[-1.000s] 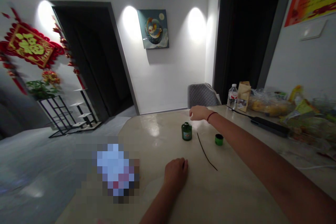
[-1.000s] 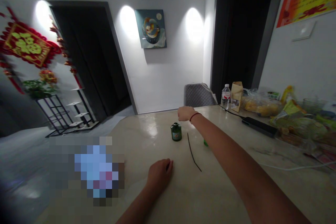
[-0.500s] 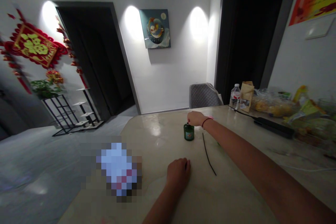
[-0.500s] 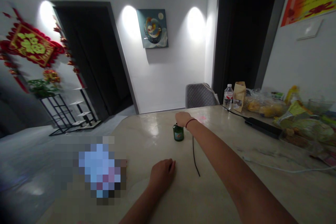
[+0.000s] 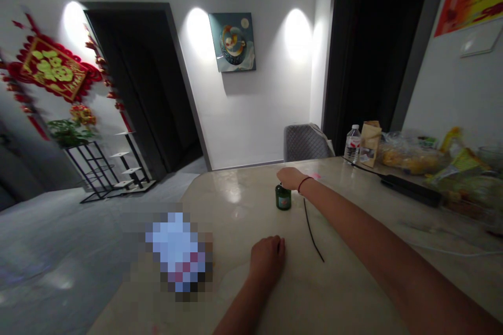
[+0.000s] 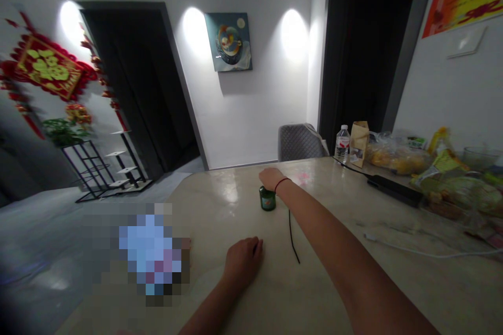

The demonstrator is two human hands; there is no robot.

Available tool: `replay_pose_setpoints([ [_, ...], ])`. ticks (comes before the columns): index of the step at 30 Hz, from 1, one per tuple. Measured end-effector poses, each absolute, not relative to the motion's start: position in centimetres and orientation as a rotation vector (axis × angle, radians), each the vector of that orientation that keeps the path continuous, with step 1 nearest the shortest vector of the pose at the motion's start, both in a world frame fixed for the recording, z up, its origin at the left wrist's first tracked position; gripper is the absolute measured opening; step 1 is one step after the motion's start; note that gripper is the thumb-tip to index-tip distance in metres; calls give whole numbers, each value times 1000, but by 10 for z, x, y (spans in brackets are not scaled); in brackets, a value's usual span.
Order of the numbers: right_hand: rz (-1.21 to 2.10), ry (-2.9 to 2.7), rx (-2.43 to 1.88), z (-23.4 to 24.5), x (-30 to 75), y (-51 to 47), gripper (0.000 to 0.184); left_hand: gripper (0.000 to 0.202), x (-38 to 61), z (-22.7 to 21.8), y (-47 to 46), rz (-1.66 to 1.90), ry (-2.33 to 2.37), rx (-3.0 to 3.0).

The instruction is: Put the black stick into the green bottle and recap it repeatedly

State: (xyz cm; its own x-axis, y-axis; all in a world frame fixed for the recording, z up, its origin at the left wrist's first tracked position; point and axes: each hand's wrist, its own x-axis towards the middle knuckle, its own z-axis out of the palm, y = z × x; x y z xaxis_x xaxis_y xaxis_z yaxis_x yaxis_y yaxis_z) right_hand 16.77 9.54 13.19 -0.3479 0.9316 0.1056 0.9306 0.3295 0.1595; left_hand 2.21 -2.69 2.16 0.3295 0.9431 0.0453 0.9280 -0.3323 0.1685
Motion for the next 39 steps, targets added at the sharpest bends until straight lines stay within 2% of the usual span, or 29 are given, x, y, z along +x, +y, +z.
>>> replay_pose_setpoints([
  [6, 329, 2591, 1932, 148, 186, 87, 27, 41, 22, 22, -27, 205, 1746, 2476],
  [13, 338, 2780, 2454, 167, 232, 55, 20, 42, 22, 18, -24, 213, 1746, 2513],
  [17, 226, 2555, 2570, 145, 258, 46, 27, 41, 21, 17, -24, 224, 1746, 2518],
  [21, -169, 2215, 2205, 104, 274, 38, 43, 41, 21, 17, -23, 243, 1751, 2513],
  [23, -245, 2154, 2162, 86, 278, 34, 42, 41, 21, 16, -23, 250, 1753, 2512],
  [26, -247, 2152, 2186, 72, 282, 32, 35, 41, 21, 15, -22, 263, 1749, 2517],
  [32, -211, 2384, 2368, 73, 279, 63, 46, 40, 22, 18, -23, 241, 1757, 2508],
  [35, -715, 2802, 2627, 71, 259, 88, 43, 41, 22, 18, -23, 246, 1761, 2507],
  [37, -1145, 3035, 2555, 65, 240, 102, 43, 41, 21, 17, -23, 249, 1761, 2503],
  [39, -1345, 3136, 2437, 58, 222, 114, 33, 42, 21, 16, -22, 246, 1757, 2501],
])
